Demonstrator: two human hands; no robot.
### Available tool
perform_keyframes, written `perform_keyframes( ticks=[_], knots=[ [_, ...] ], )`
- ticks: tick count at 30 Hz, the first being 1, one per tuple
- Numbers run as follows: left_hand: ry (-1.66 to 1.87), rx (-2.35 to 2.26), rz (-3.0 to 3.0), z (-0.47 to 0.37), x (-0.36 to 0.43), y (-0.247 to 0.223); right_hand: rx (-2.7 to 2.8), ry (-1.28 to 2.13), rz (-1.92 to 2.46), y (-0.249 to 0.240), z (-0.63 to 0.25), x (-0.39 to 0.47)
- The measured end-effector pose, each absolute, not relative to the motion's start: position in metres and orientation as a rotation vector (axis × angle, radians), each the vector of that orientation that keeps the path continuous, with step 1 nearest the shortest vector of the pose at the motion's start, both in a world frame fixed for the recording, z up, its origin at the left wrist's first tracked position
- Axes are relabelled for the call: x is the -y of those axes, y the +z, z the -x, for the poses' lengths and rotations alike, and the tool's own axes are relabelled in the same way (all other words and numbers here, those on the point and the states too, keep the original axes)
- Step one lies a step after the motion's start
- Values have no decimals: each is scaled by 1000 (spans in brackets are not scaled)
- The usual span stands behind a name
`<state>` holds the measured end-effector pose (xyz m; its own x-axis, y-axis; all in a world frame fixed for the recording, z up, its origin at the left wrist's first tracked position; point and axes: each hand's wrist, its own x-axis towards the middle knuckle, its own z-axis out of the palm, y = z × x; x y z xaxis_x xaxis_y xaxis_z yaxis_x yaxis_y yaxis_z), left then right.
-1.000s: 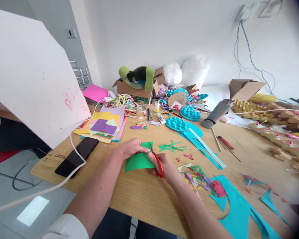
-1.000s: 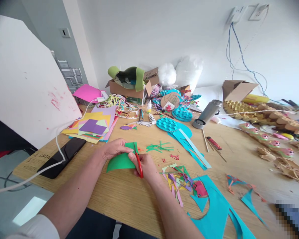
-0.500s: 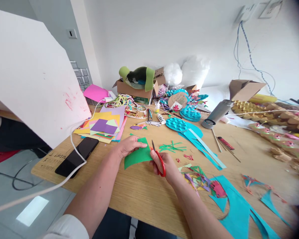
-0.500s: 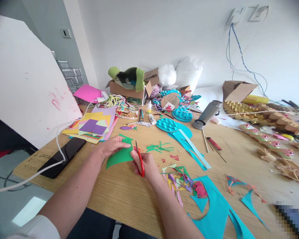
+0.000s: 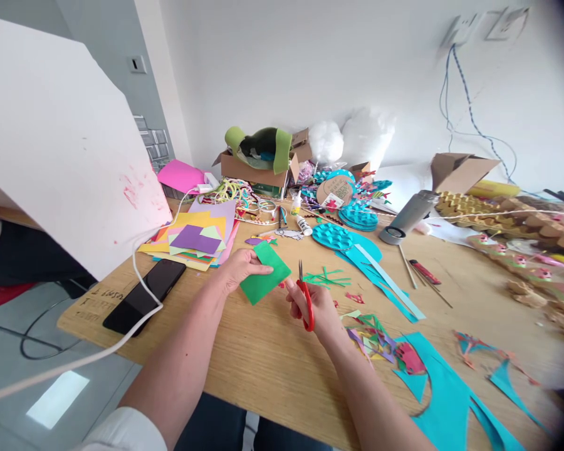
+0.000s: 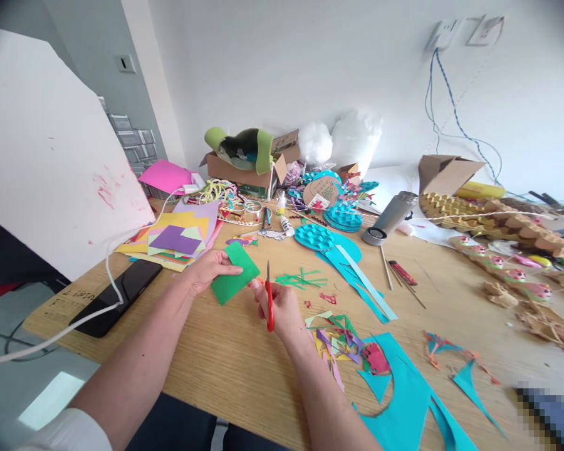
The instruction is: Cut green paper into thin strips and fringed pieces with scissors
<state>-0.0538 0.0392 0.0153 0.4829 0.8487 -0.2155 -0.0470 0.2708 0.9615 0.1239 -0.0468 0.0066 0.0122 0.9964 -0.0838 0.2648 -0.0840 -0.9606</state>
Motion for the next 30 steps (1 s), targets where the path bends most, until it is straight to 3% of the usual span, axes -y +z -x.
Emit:
perform_keyframes(
  ticks=[5, 30],
  knots=[
    [882, -951, -1144, 58, -43, 15, 1528, 1155, 1573, 7, -127, 49],
    [687, -912, -1305, 63, -41, 18, 1637, 1247, 1593, 4, -131, 48]
  ],
)
